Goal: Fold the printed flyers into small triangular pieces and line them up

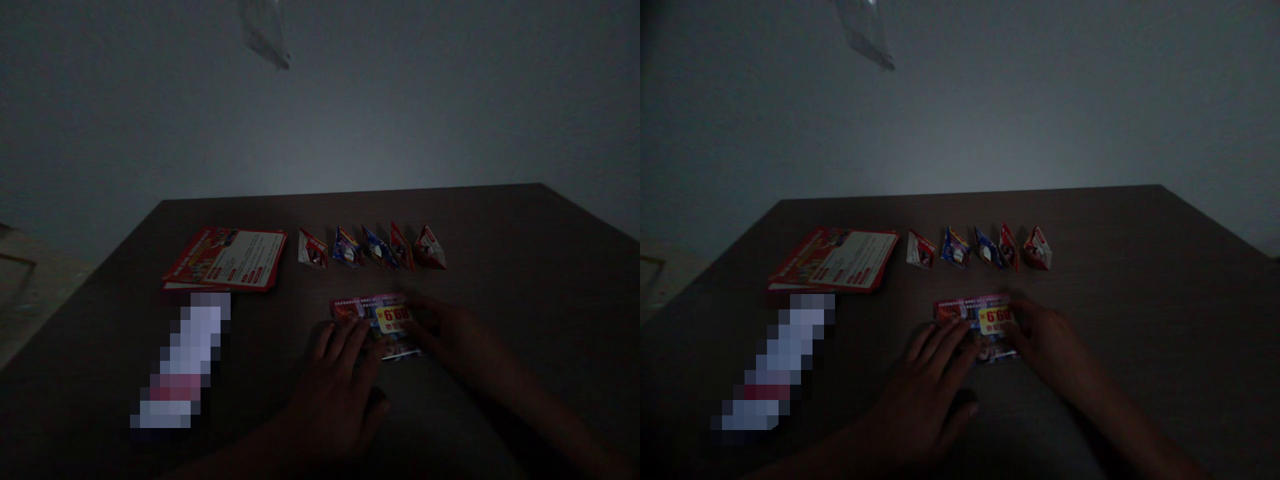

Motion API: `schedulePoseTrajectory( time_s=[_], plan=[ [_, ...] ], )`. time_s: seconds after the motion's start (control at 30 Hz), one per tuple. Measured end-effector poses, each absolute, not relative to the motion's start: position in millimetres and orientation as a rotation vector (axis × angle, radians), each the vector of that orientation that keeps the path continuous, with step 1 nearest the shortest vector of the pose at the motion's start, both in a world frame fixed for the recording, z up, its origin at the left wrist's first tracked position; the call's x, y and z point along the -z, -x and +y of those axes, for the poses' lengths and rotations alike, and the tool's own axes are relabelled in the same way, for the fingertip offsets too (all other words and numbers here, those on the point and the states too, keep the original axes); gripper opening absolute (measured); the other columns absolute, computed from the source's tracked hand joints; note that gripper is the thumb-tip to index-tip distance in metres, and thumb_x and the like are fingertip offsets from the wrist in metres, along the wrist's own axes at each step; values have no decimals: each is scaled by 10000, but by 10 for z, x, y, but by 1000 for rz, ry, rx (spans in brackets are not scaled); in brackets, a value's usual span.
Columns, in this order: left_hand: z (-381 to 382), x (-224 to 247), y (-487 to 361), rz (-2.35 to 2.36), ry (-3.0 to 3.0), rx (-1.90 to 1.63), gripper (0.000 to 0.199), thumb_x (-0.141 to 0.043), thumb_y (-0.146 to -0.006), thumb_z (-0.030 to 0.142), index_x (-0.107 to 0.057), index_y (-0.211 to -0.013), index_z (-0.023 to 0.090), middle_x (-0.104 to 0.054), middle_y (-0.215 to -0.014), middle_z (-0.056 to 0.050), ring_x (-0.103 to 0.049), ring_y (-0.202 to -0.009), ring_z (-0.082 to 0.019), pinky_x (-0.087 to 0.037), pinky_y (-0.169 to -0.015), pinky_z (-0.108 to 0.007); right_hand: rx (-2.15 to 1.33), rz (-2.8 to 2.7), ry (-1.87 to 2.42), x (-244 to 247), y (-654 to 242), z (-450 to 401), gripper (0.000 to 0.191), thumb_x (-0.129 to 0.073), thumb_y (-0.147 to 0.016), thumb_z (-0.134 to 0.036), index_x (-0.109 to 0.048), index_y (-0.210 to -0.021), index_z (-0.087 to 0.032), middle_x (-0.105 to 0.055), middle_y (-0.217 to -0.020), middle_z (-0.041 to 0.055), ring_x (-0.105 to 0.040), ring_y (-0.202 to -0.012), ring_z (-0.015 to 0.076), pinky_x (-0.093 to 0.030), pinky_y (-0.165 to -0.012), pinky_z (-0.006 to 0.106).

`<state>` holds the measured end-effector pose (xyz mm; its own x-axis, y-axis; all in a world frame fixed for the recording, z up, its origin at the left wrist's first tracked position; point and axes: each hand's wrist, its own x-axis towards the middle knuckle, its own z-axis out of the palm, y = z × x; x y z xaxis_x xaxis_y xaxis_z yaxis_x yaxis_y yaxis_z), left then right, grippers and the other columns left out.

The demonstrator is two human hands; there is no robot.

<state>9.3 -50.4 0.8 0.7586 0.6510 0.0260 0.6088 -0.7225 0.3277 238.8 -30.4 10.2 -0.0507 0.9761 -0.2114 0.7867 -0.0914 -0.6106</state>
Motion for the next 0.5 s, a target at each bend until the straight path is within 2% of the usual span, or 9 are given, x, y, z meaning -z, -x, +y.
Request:
schedulePoseTrajectory(
  time_s=[0.27, 0.5],
  plan=[
    [-514, -2, -97, 991, -2664, -212, 635, -482, -881, 423, -247, -1432, 215, -244, -1511, -130, -216, -1379, -309, -206, -1097, -538, -886, -1886, 1952, -145, -2358, -308, 411, -474, -832, -344, -580, -1171, -136, -753, -841, 93, -711, -706, 238, -527, -622, 328],
    [-513, -1, -93, 985, -2661, -199, 614, -463, -887, 442, -275, -1425, 214, -246, -1511, -135, -219, -1379, -314, -199, -1096, -539, -879, -1913, 1953, -128, -2371, -311, 435, -452, -845, -343, -562, -1189, -100, -737, -919, 130, -704, -778, 254, -527, -683, 344]
  ],
)
